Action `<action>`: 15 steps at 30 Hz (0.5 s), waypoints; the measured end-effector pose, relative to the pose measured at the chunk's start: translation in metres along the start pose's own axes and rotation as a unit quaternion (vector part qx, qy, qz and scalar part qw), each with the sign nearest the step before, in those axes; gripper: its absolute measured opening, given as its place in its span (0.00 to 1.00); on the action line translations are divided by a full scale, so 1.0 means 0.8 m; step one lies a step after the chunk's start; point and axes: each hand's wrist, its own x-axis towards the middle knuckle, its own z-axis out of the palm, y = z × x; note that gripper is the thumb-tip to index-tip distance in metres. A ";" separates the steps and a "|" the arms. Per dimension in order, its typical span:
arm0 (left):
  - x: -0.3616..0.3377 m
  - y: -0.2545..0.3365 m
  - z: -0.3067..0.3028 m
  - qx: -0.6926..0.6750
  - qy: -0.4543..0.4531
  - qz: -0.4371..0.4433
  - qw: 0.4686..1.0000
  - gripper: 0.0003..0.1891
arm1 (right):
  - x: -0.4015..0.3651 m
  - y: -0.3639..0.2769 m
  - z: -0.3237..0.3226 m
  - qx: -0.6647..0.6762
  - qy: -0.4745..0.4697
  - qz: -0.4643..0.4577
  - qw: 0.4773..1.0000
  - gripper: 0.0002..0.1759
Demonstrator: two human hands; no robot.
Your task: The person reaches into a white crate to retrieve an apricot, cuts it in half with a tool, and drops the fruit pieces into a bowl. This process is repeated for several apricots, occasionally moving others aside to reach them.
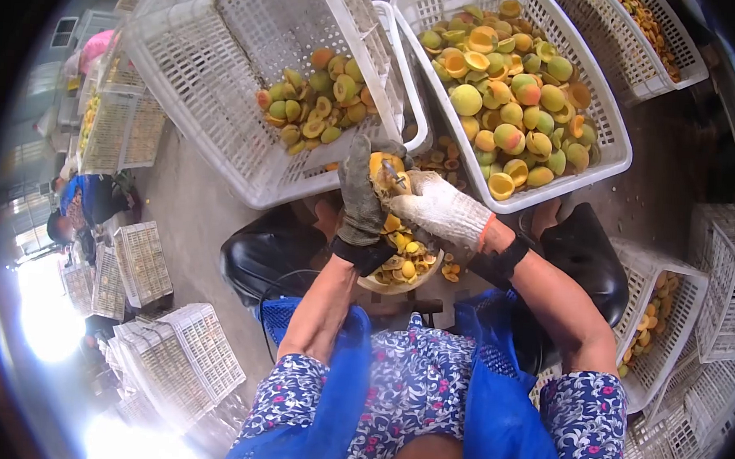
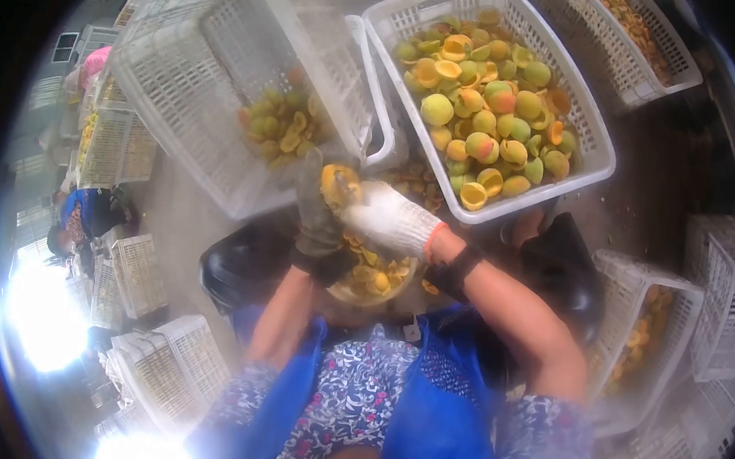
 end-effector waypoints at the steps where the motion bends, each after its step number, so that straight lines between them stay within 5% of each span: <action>1: -0.001 0.004 -0.001 0.041 -0.021 0.025 0.999 0.24 | 0.004 0.007 0.004 0.006 -0.012 0.014 1.000 0.21; 2: -0.001 0.007 -0.005 0.082 -0.043 0.050 0.994 0.23 | 0.010 0.016 0.008 0.009 -0.014 0.016 1.000 0.21; 4: 0.010 -0.003 -0.021 0.177 -0.067 0.110 0.976 0.21 | 0.019 0.033 0.015 -0.137 0.064 -0.142 0.978 0.20; 5: 0.011 -0.005 -0.024 0.267 -0.091 0.170 0.944 0.19 | 0.012 0.015 0.012 -0.136 0.062 -0.139 0.979 0.20; 7: 0.011 0.004 -0.025 0.227 -0.117 0.134 0.958 0.18 | -0.001 -0.021 -0.002 -0.010 -0.089 0.098 0.991 0.19; 8: 0.010 0.009 -0.023 0.185 -0.141 0.098 0.968 0.17 | 0.001 -0.009 0.003 -0.010 -0.091 0.100 0.991 0.19; 9: 0.011 0.011 -0.024 0.185 -0.138 0.097 0.968 0.17 | 0.003 0.014 0.011 -0.118 -0.031 -0.018 0.992 0.18; 10: 0.015 0.015 -0.025 0.305 -0.195 0.197 0.911 0.18 | 0.004 0.012 0.017 -0.222 0.030 -0.139 0.965 0.18; 11: 0.017 0.020 -0.026 0.417 -0.245 0.291 0.826 0.19 | 0.000 0.001 0.014 -0.098 -0.037 -0.010 0.995 0.13; 12: 0.013 0.025 -0.023 0.419 -0.239 0.294 0.825 0.19 | 0.001 0.002 0.012 -0.101 -0.040 -0.015 0.994 0.13; 13: 0.004 0.030 -0.017 0.240 -0.223 0.133 0.935 0.20 | -0.001 0.004 0.006 -0.045 -0.111 -0.043 0.992 0.15; 14: -0.004 0.036 -0.014 0.043 -0.193 -0.037 0.980 0.21 | -0.003 0.003 0.006 0.014 -0.181 -0.069 0.981 0.16; 15: -0.007 0.040 -0.015 -0.001 -0.188 -0.084 0.979 0.21 | -0.005 -0.001 0.020 0.205 -0.176 0.117 0.956 0.16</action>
